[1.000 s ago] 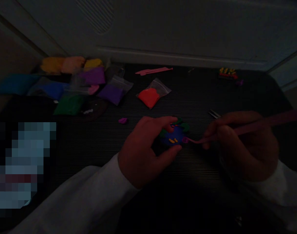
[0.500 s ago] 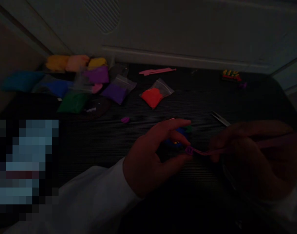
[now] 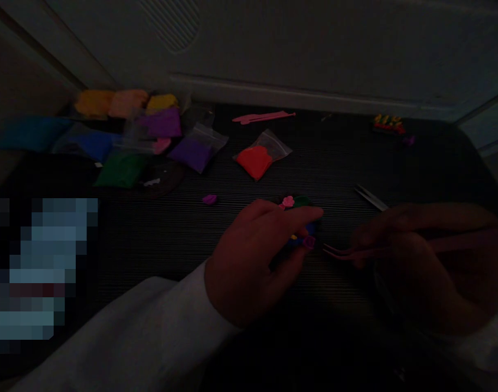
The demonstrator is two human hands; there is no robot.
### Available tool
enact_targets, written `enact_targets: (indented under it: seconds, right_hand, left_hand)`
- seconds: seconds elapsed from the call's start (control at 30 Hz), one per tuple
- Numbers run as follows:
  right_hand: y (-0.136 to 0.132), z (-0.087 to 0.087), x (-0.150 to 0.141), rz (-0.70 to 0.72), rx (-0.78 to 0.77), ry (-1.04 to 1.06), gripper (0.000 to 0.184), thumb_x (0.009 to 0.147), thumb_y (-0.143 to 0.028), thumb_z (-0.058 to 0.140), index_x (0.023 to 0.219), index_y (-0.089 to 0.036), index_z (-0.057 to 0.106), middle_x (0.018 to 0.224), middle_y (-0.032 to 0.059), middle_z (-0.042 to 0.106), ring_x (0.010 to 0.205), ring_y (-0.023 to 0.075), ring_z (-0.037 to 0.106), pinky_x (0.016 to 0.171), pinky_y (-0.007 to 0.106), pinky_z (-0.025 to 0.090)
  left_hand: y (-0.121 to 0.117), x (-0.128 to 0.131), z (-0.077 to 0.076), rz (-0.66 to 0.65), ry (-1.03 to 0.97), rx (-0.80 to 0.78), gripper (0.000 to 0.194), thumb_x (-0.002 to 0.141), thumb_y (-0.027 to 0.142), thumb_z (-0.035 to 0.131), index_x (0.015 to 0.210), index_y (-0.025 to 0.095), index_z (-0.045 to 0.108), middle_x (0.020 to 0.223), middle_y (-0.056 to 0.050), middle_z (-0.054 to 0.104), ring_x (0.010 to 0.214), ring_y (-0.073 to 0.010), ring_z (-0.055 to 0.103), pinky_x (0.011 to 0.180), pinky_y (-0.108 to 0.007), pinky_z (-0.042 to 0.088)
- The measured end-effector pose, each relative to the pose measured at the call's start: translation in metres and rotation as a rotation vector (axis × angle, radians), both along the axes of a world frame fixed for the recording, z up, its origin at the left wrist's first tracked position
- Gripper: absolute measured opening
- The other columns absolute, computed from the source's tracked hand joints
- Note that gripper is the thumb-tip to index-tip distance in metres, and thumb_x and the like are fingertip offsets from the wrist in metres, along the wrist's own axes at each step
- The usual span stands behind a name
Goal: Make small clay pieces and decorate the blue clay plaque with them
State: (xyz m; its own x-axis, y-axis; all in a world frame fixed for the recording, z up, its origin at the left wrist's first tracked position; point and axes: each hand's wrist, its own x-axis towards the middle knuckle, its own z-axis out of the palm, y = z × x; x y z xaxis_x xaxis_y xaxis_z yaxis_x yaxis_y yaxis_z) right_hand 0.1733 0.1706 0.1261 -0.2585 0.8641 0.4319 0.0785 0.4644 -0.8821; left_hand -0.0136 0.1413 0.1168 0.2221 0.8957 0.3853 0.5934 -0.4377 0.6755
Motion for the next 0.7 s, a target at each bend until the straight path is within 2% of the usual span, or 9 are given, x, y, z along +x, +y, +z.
enact_targets:
  seconds: [0.17,0.3,0.5,0.7]
  right_hand:
    - [0.0005,0.0035,0.0013,0.097,0.058,-0.089,0.034,0.065,0.001,0.051,0.094,-0.015,0.056,0.076,0.0037,0.061,0.058,0.0138,0.059,0.043,0.026,0.048]
    - [0.0018,0.0086,0.0001,0.138,0.106,-0.213,0.025,0.065,0.001,0.051,0.084,-0.012,0.060,0.071,0.0046,0.062,0.056,0.0111,0.059,0.041,0.020,0.046]
    - [0.0007,0.0041,0.0022,0.149,0.110,-0.153,0.034,0.063,0.003,0.052,0.093,-0.013,0.057,0.077,0.0037,0.061,0.062,0.0125,0.060,0.047,0.023,0.049]
    - [0.0018,0.0062,0.0005,0.160,0.130,-0.195,0.029,0.064,0.003,0.051,0.088,-0.011,0.057,0.075,0.0038,0.061,0.062,0.0104,0.059,0.047,0.020,0.048]
  left_hand:
    - [0.0000,0.0000,-0.0020,-0.014,0.107,0.072,0.039,0.071,0.009,0.054,0.108,0.015,0.047,0.087,-0.001,0.062,0.084,-0.0126,0.052,0.077,-0.027,0.042]
    - [0.0006,0.0002,-0.0018,-0.029,0.088,0.054,0.039,0.071,0.009,0.053,0.108,0.015,0.047,0.088,-0.001,0.061,0.084,-0.0120,0.052,0.077,-0.026,0.041]
    - [0.0000,0.0013,-0.0007,-0.048,0.056,0.020,0.040,0.071,0.008,0.052,0.110,0.015,0.045,0.088,-0.001,0.061,0.083,-0.0119,0.053,0.075,-0.026,0.041]
    - [-0.0009,0.0019,0.0008,-0.053,0.047,0.008,0.039,0.071,0.008,0.052,0.109,0.016,0.046,0.092,-0.002,0.060,0.083,-0.0116,0.053,0.075,-0.026,0.041]
